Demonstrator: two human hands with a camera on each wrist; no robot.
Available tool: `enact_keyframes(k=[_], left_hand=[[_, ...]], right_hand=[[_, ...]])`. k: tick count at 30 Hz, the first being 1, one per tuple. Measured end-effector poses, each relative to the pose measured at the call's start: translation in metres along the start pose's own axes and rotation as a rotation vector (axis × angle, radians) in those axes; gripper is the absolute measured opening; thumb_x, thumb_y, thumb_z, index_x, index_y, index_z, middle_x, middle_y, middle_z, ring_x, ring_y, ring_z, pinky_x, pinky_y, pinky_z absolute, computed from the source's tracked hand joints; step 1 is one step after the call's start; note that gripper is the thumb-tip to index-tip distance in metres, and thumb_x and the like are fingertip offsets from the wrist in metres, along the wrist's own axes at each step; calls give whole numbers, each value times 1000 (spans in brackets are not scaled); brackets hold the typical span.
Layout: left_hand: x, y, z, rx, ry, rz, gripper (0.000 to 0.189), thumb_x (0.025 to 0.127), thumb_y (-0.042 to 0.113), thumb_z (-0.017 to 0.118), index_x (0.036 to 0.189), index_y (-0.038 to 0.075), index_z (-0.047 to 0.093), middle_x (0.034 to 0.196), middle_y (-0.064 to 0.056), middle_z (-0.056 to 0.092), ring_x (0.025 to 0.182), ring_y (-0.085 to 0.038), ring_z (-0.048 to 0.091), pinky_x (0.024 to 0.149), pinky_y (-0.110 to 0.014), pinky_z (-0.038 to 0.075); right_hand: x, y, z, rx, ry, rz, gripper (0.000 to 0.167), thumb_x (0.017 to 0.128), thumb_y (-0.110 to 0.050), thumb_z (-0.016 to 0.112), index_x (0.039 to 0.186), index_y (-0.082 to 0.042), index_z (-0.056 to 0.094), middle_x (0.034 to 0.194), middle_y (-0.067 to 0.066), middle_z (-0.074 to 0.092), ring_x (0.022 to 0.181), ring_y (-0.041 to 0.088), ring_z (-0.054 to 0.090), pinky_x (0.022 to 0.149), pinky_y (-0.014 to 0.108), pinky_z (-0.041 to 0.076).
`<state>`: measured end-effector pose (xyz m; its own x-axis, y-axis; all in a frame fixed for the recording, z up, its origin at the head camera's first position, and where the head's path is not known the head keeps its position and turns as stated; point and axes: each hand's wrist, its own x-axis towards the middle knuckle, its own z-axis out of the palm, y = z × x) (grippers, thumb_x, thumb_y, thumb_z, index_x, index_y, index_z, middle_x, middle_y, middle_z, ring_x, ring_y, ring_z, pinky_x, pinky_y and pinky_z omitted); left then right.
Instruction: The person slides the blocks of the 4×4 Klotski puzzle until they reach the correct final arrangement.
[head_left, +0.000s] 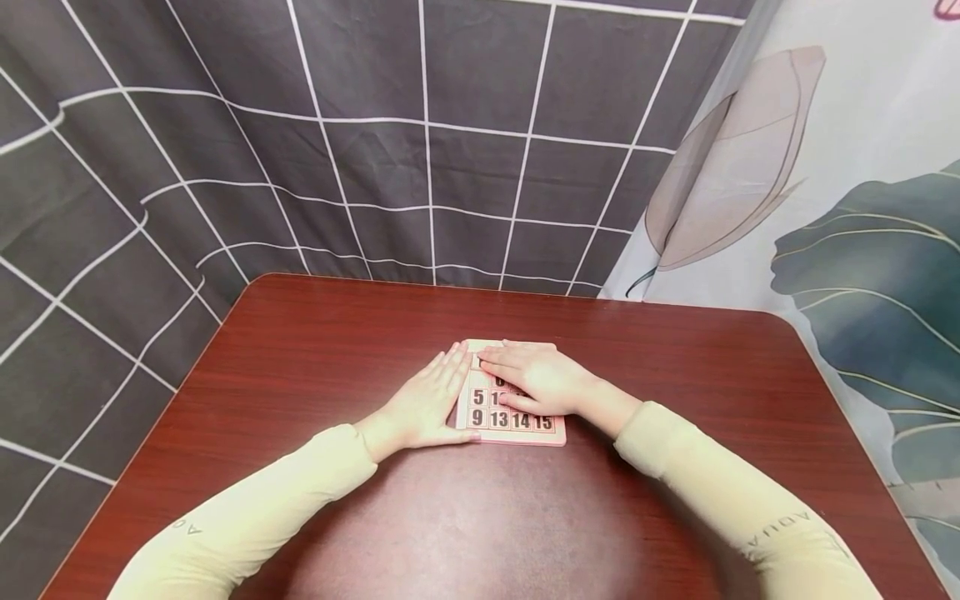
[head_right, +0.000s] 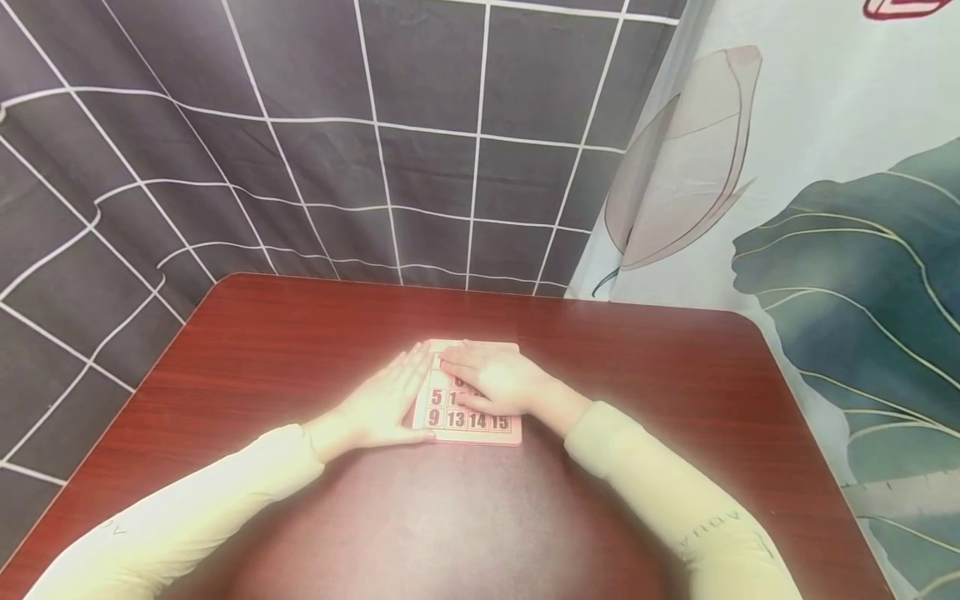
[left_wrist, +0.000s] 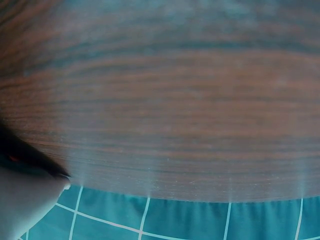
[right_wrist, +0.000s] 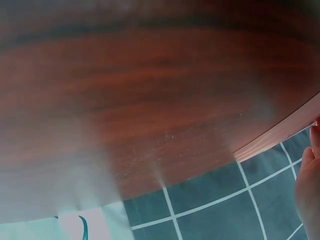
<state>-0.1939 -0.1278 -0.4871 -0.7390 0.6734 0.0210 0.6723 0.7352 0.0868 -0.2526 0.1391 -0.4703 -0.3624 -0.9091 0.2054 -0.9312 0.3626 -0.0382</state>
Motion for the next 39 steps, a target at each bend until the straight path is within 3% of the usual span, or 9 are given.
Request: enact_keyframes(k=[9,20,39], left_hand=[[1,-1,2,16,-18,-6,120,93,72,64,165,-12,16,175,-31,12,166,-38,17,136,-48,21],[2,0,-1,25,-47,-6,120,94,73,61,165,-12,14,175,-32,8,166,-40,14,136,-48,20],[3,-3,4,30,-47,-6,119,94,74,61,165,-12,17,175,-30,14,166,-40,14,136,-48,21]], right_hand=[[-4,-3,-1,20,-20,-1,60,101,-37,69,152,-6,59,157,9,59,148,25,55,126,44,42],[-21,-28,-6,23,37,-146,59,99,-34,71,148,-4,61,152,11,63,143,26,60,120,44,49],[-10,-11,-2,18,-9,-62,54,103,-33,68,149,-5,61,149,7,66,143,26,60,123,44,46]])
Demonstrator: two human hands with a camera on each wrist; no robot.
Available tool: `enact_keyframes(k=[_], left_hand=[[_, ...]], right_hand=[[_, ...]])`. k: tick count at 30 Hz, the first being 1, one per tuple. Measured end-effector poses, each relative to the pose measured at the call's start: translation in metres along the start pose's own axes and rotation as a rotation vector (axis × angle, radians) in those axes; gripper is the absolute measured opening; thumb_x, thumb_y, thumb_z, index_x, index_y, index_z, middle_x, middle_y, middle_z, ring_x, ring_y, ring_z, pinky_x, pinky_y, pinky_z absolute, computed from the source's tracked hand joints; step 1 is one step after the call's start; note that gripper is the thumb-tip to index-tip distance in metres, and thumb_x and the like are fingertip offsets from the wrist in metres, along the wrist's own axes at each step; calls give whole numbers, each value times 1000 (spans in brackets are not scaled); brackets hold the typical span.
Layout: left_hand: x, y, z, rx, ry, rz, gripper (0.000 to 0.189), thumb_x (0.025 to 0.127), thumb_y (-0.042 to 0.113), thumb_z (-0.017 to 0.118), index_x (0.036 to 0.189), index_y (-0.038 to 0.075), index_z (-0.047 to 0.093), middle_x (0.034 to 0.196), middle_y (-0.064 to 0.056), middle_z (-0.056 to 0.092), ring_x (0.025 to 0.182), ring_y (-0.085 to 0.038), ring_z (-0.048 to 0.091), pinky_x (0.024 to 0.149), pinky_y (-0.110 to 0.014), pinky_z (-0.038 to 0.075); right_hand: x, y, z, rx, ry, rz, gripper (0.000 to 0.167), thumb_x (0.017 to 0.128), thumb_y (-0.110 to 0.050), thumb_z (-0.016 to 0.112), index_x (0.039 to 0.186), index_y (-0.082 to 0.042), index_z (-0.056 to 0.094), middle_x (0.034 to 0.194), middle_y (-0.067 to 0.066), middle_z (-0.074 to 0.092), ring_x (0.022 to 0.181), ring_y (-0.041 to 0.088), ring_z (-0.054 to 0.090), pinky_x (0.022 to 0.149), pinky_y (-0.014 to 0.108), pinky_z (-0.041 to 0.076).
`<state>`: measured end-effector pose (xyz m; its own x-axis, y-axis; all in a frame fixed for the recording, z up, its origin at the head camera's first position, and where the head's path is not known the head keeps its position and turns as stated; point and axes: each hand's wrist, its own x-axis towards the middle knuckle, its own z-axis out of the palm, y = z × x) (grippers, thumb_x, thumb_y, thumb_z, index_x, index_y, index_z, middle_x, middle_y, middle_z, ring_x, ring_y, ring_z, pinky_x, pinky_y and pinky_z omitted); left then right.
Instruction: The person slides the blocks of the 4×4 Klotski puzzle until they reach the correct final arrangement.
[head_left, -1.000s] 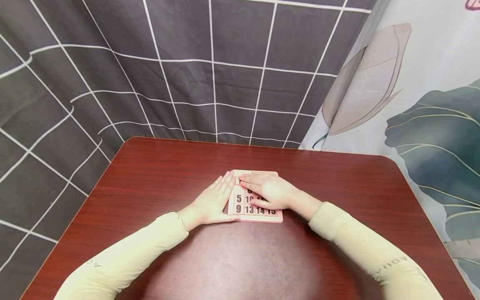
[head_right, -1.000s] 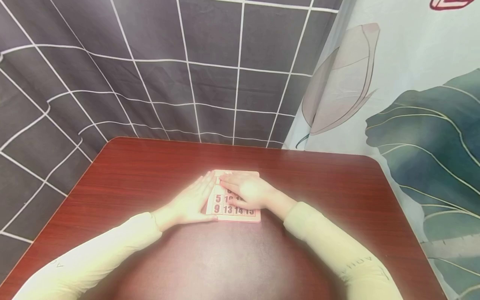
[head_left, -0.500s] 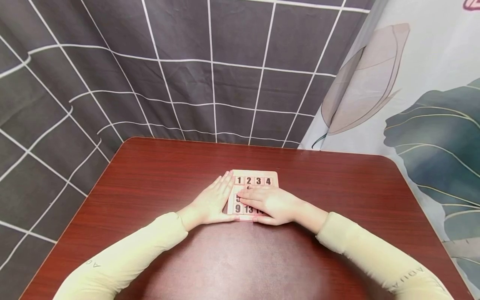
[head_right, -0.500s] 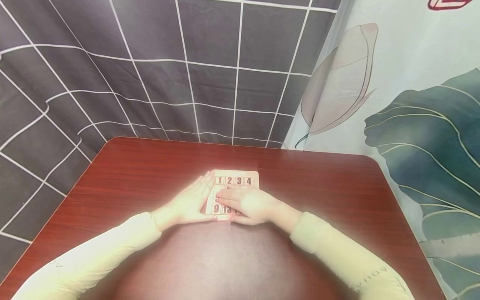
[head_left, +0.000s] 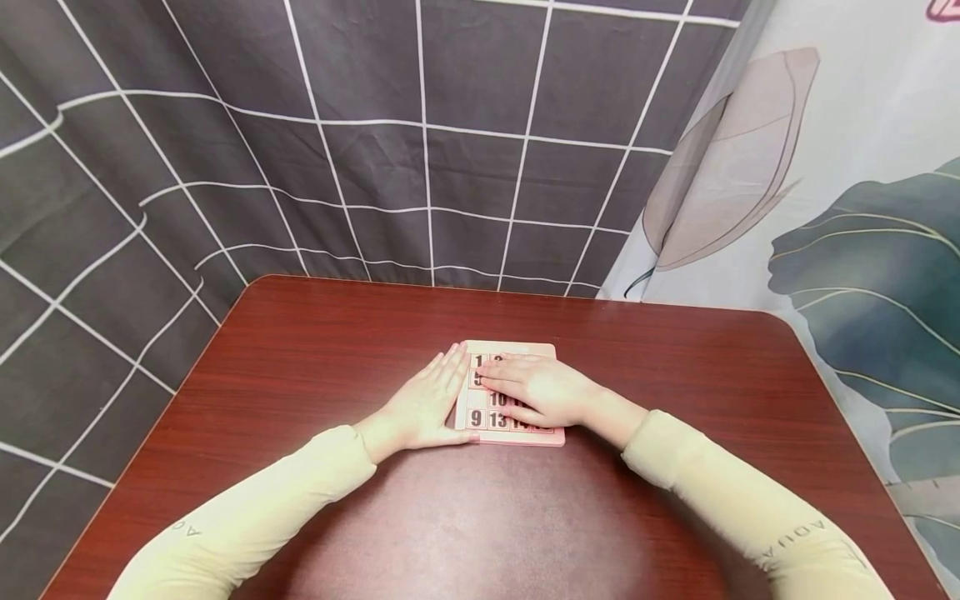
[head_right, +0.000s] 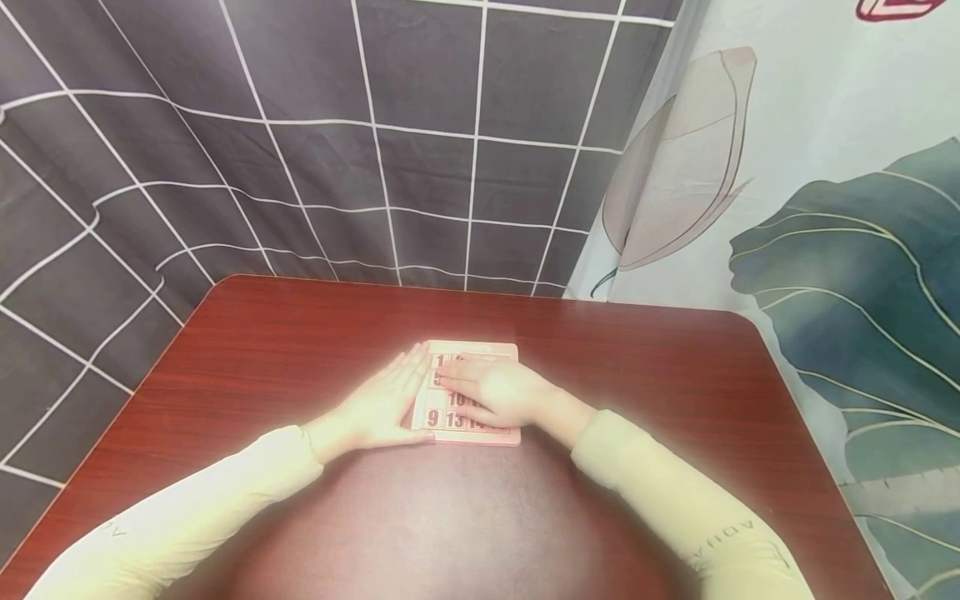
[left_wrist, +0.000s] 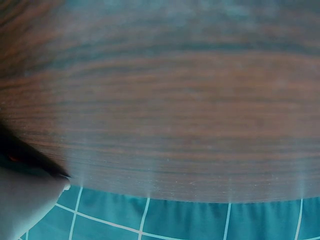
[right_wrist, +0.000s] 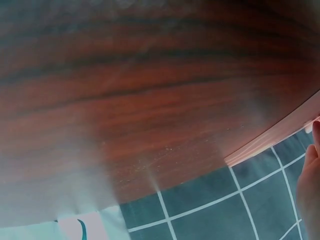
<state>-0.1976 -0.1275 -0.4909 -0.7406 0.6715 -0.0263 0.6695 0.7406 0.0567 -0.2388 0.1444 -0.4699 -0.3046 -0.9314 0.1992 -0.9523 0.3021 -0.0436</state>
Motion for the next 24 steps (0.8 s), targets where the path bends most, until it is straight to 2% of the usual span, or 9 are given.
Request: enact_keyframes(k=[7,16,20,24], left_hand=[[0,0,1,-16,13,7,119,93,72,62,164,-13,18,174,-31,14,165,-41,15,136,-49,21],[-1,1,-2,-13,19,8,119,94,72,62,164,-14,19,174,-32,15,165,-41,16,135,-49,22],[-2,3,-4,-24,25,7,119,94,72,63,163,-14,18,174,-33,14,165,-41,17,135,-50,23],[-1,3,-3,-23,19,3,120,94,72,63,164,-13,16,174,-33,11,165,-40,16,135,-50,22]], right_hand=[[-4,-9,0,-10,52,-78,55,99,-29,70,148,-5,62,151,9,65,142,25,61,120,43,49],[-12,-34,-1,-24,74,-193,63,98,-37,72,149,-2,59,151,8,65,142,22,61,119,39,50],[-14,-37,0,-39,54,-203,63,98,-37,73,149,-2,59,152,7,64,142,21,60,119,39,50],[-15,-35,0,-23,39,-174,62,99,-37,71,150,-3,59,152,6,64,143,21,60,120,39,49]])
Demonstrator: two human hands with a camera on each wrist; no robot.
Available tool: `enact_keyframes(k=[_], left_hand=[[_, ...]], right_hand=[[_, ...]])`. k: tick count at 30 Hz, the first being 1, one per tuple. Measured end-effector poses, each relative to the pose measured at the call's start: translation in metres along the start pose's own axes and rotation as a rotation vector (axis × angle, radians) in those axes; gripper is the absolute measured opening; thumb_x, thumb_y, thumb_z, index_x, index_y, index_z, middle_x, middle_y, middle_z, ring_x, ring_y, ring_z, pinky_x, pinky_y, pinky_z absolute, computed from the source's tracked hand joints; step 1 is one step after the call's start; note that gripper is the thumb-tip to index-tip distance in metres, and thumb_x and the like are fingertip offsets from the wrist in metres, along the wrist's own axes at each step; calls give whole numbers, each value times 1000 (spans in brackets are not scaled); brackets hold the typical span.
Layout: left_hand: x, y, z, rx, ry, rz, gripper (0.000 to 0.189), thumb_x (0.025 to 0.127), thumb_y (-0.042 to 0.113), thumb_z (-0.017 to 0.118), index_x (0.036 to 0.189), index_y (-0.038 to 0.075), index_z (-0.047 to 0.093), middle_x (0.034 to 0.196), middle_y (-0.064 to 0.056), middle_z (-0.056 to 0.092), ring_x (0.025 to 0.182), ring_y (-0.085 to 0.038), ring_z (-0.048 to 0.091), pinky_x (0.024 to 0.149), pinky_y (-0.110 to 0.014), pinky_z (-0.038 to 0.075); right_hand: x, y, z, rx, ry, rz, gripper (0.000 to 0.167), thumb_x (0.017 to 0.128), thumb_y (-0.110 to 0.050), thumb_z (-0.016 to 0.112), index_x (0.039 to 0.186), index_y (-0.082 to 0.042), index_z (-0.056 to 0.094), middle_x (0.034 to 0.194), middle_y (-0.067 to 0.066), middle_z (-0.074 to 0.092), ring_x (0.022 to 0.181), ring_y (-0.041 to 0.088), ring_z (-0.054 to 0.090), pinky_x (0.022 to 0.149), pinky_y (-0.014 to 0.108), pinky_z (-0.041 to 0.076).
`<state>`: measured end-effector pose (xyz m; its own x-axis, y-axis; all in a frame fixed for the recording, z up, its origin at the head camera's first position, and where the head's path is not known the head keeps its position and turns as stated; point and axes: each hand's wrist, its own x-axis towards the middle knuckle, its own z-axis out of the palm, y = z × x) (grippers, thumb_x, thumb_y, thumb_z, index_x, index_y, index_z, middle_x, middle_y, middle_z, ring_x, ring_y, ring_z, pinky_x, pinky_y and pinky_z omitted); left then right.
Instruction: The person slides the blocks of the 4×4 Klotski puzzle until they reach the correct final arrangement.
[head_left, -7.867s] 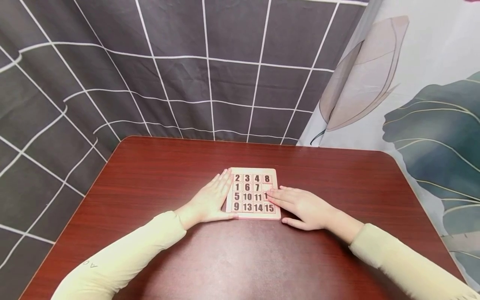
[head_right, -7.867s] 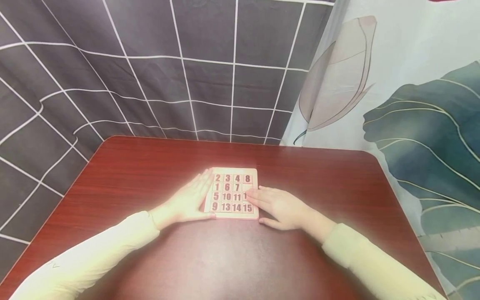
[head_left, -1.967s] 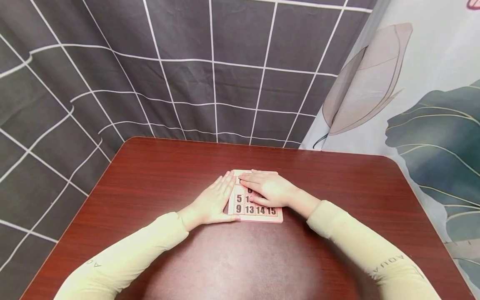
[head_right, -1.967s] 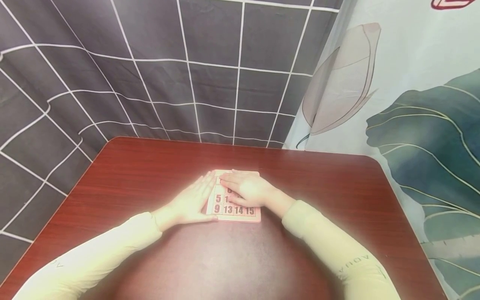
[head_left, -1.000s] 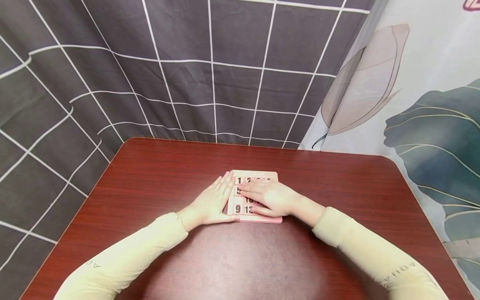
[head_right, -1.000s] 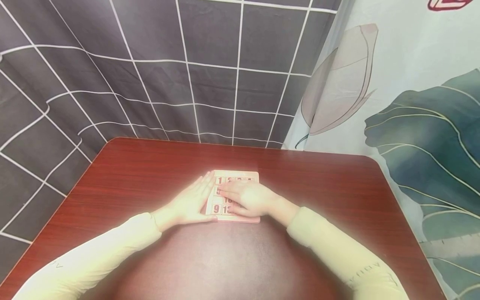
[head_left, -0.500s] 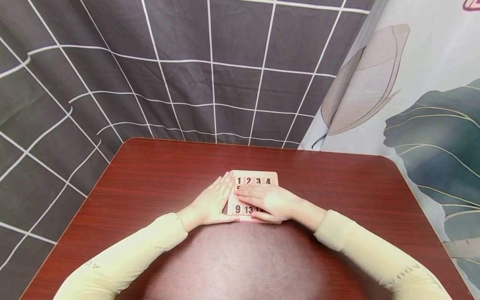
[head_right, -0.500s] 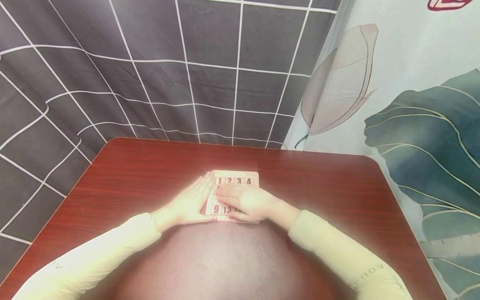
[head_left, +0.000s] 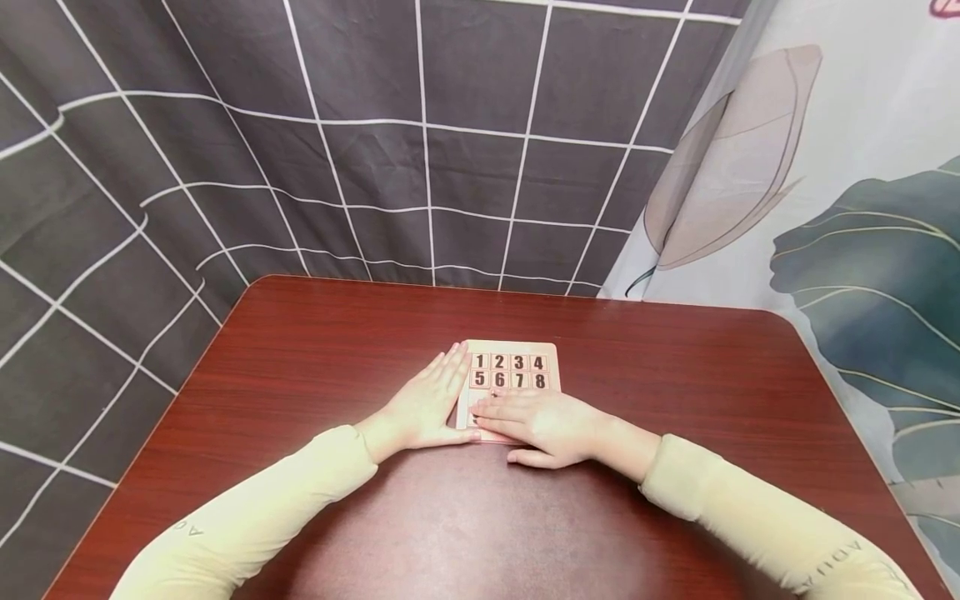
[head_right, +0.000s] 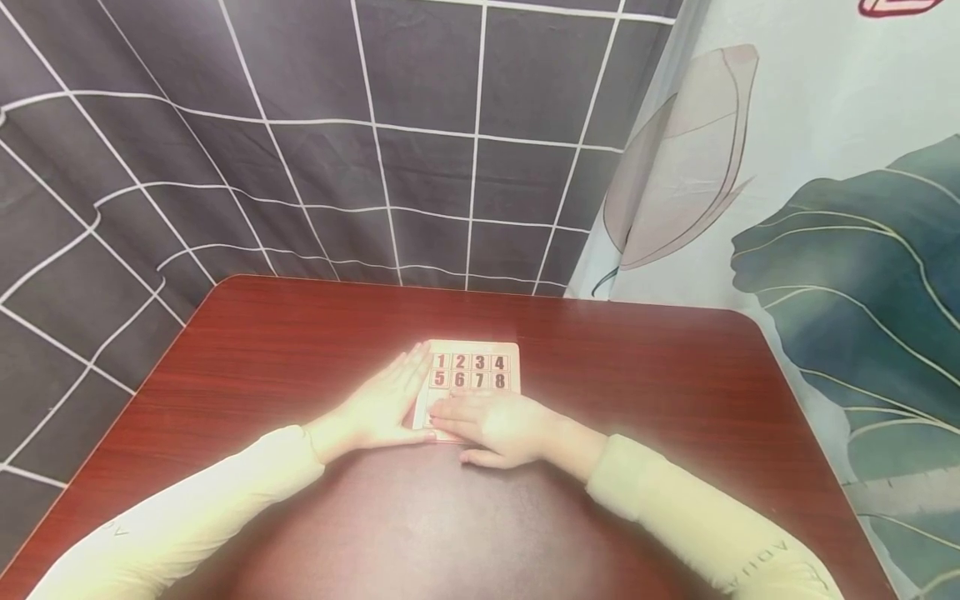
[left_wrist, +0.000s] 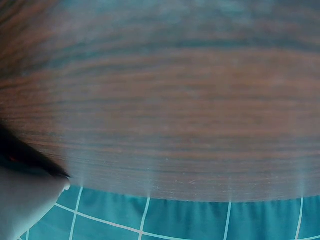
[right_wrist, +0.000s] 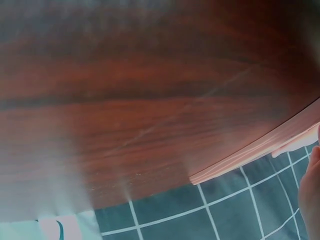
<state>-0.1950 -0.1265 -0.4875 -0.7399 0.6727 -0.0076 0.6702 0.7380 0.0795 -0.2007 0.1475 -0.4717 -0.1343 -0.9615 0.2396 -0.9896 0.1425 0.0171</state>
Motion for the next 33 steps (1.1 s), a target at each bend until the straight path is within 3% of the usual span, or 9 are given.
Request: enact_keyframes(k=[11,20,28,33], left_hand=[[1,0,-2,3,-26,3,119,94,72,62,164,-13,16,174,-33,11,166,-41,14,136,-50,21],[0,0,-1,2,-17,-1,120,94,72,62,165,-12,14,175,-32,9,166,-39,13,136,-48,20],[1,-1,1,13,-15,-4,121,93,73,62,165,-11,14,175,-31,9,166,-39,14,136,-47,19],[1,0,1,1,-1,6,120,93,71,64,164,-13,16,174,-33,11,165,-41,16,136,-49,21]], right_hand=[[3,14,3,1,-52,129,56,104,-37,64,152,-9,58,151,5,65,142,23,61,120,43,49],[-10,5,-5,13,37,65,61,100,-37,70,151,-5,59,154,9,62,144,24,59,118,43,51],[-34,-3,-6,-9,31,34,63,99,-38,71,150,-3,58,152,10,63,142,27,61,116,44,51],[-36,-5,-4,-14,31,14,63,99,-39,70,149,-2,59,151,10,64,142,25,61,117,43,51]])
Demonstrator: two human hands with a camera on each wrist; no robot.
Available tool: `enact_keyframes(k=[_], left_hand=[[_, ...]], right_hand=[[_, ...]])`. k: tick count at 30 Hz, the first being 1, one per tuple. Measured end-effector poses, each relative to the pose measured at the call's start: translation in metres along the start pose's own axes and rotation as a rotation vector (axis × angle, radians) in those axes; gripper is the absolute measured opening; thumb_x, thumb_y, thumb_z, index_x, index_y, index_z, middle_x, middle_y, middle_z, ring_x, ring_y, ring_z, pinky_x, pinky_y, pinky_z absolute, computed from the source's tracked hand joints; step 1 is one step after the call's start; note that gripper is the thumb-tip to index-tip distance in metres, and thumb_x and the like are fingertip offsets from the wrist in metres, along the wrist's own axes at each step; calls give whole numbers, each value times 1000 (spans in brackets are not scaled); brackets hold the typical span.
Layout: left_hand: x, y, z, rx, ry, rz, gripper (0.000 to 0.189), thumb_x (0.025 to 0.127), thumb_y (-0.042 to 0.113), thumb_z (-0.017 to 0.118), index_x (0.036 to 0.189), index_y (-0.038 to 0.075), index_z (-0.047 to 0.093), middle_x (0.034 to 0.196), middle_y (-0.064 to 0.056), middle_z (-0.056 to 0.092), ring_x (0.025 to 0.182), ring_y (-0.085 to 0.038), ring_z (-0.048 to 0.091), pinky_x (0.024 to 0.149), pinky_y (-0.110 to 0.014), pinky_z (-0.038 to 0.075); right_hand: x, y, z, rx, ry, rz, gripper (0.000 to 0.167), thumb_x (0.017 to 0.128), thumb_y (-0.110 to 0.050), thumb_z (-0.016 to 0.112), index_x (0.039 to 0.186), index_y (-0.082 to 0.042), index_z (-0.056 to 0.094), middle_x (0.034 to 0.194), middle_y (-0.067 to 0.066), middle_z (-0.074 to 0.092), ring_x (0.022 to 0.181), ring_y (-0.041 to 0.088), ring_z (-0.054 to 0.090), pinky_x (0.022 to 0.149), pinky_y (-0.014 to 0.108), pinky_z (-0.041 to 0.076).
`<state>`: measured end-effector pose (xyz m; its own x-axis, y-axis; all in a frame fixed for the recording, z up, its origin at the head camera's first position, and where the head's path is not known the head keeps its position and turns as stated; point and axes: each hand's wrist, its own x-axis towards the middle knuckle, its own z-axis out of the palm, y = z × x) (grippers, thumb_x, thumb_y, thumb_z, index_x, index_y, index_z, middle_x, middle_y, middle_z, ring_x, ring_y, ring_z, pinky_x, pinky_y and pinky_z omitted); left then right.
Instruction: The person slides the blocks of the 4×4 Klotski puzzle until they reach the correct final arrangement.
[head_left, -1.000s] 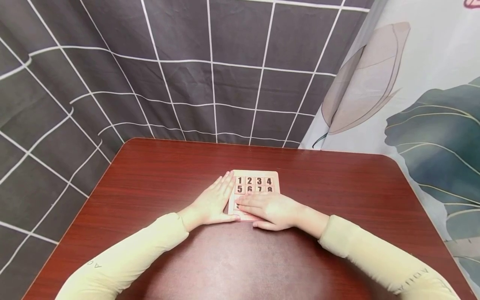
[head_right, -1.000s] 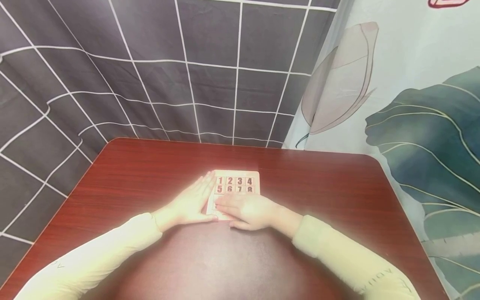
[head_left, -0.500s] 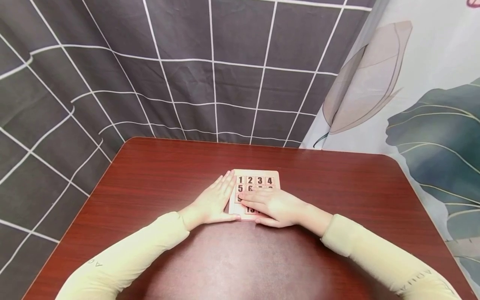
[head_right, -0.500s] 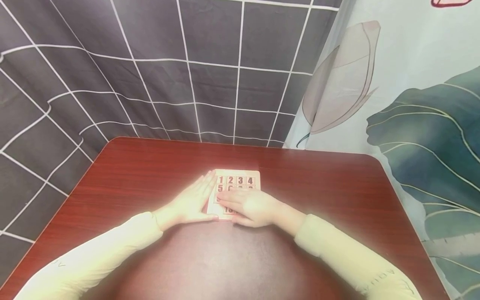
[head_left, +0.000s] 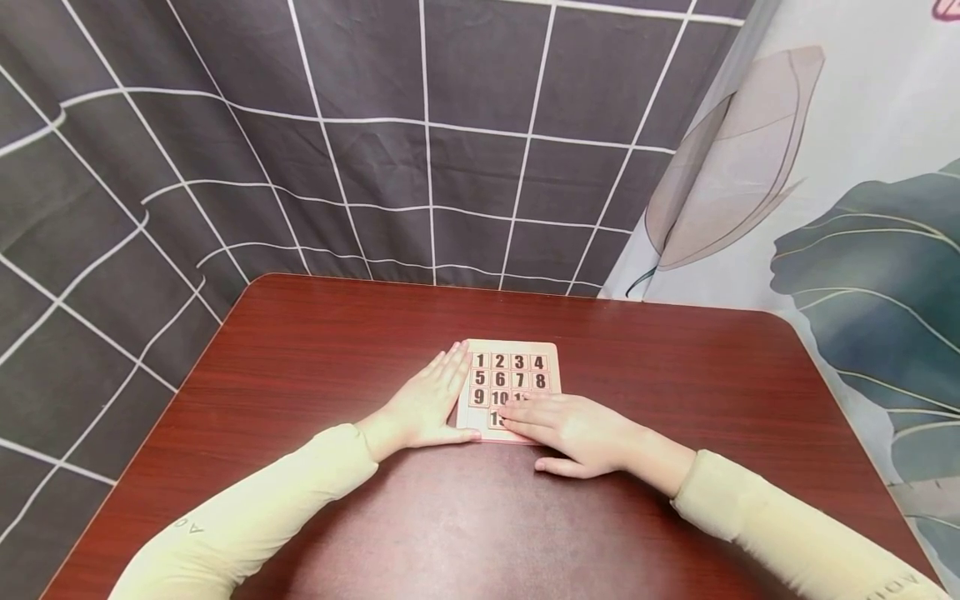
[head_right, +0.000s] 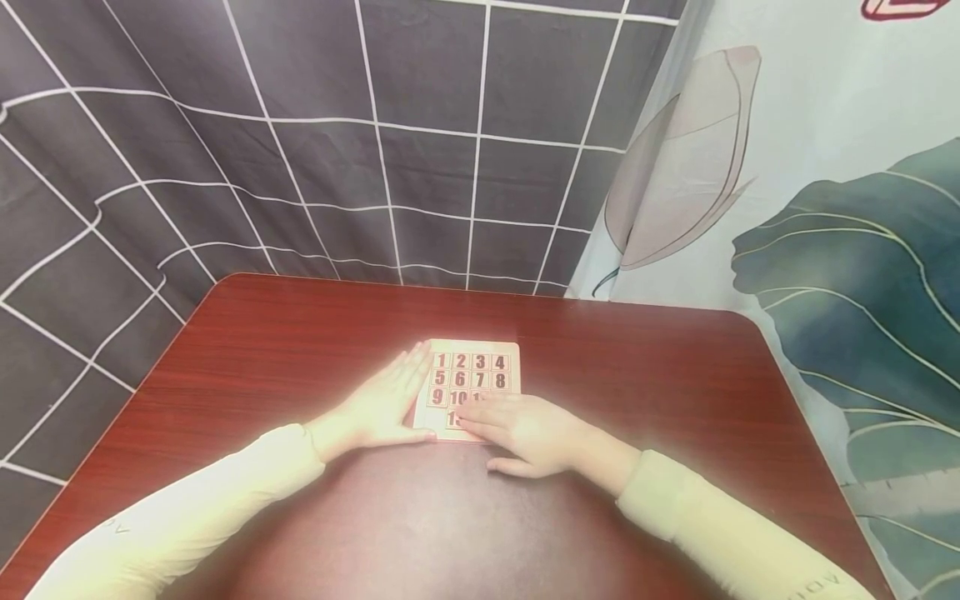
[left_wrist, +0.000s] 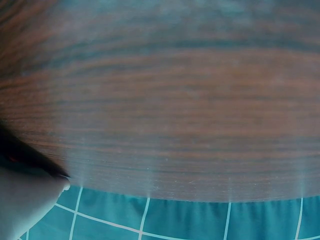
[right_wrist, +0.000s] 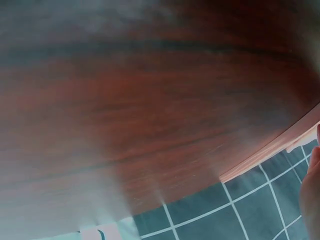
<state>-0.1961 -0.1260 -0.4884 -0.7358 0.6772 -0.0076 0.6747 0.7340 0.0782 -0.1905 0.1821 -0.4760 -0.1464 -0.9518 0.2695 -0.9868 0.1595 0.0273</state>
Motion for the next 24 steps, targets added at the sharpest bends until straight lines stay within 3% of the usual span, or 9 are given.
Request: enact_keyframes(k=[14,20,24], left_hand=[[-2,2,-4,-20,9,1,119,94,72,63,164,-13,16,174,-33,11,165,-41,16,136,-49,21],[-1,1,-3,-12,5,-3,119,93,71,64,164,-13,17,174,-33,12,165,-41,17,135,-49,22],[0,0,-1,-10,-2,-8,119,93,72,63,165,-11,16,175,-31,11,166,-40,15,136,-48,20]], right_hand=[[27,-1,2,-8,-37,-18,69,97,-40,72,152,-2,56,155,8,61,145,22,58,121,41,48],[14,1,-6,16,9,4,70,94,-38,77,150,-1,57,153,11,62,143,28,59,117,43,50],[-4,1,-10,19,-7,46,71,94,-38,76,151,-2,56,156,11,60,145,28,57,118,43,49]])
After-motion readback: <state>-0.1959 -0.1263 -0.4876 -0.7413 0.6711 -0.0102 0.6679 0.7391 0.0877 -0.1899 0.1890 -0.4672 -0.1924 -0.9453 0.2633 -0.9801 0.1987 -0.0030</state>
